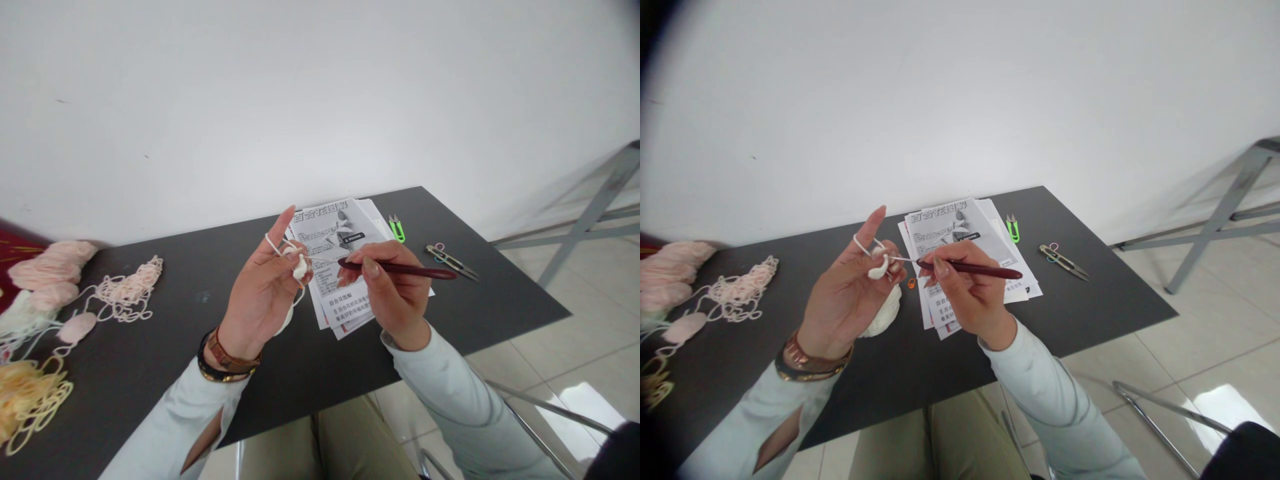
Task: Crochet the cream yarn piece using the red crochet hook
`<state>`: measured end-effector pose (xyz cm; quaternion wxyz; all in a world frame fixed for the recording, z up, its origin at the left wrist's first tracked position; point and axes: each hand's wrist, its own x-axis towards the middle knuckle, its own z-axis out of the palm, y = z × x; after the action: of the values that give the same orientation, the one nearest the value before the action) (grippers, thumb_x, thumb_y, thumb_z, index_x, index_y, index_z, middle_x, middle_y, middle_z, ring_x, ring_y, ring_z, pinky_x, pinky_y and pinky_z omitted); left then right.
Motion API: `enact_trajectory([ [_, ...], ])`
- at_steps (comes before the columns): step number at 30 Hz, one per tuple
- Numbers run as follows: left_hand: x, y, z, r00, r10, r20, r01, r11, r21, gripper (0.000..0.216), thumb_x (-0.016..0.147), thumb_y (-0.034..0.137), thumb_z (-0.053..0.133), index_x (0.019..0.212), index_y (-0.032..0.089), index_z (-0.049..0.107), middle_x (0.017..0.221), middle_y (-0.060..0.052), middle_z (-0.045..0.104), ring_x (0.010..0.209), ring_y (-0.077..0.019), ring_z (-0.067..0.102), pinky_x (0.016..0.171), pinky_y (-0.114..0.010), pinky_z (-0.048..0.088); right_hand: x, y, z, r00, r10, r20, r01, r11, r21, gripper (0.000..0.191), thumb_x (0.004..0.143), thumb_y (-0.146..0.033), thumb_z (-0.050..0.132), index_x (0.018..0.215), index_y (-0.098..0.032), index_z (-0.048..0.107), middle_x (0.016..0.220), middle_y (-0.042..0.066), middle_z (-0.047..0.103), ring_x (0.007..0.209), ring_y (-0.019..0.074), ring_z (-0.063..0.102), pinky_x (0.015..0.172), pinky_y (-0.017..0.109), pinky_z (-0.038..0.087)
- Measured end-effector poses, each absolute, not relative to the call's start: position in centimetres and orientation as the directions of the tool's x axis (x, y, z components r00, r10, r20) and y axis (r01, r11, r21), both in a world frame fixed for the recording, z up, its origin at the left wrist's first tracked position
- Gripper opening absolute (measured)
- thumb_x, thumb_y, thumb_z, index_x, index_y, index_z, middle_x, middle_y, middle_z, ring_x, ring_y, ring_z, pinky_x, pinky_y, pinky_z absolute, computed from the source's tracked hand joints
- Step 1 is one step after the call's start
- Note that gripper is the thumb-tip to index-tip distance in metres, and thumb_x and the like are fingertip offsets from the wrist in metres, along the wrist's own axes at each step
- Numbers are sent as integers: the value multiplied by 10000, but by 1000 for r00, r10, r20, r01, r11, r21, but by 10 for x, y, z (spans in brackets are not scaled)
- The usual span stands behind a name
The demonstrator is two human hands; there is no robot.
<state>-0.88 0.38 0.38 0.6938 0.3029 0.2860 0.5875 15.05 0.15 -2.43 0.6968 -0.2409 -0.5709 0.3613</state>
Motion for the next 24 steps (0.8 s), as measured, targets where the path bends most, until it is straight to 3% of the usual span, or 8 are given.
enact_trajectory([
  [17,-8,3,5,131,990,-41,-612,114,782,583,763,63,650,1306,258,567,747,33,604,585,-79,554,578,-218,482,150,0,-27,83,776,625,-177,629,-757,61,894,-261,617,932,-265,665,765,1,710,612,148,668,557,304,554],
  [24,-7,6,3,132,991,-31,-640,109,760,541,768,102,692,1272,278,603,731,42,578,594,-67,537,592,-199,488,148,5,-25,36,819,573,-252,562,-788,81,886,-226,631,934,-245,693,782,-7,721,585,112,660,528,252,557],
])
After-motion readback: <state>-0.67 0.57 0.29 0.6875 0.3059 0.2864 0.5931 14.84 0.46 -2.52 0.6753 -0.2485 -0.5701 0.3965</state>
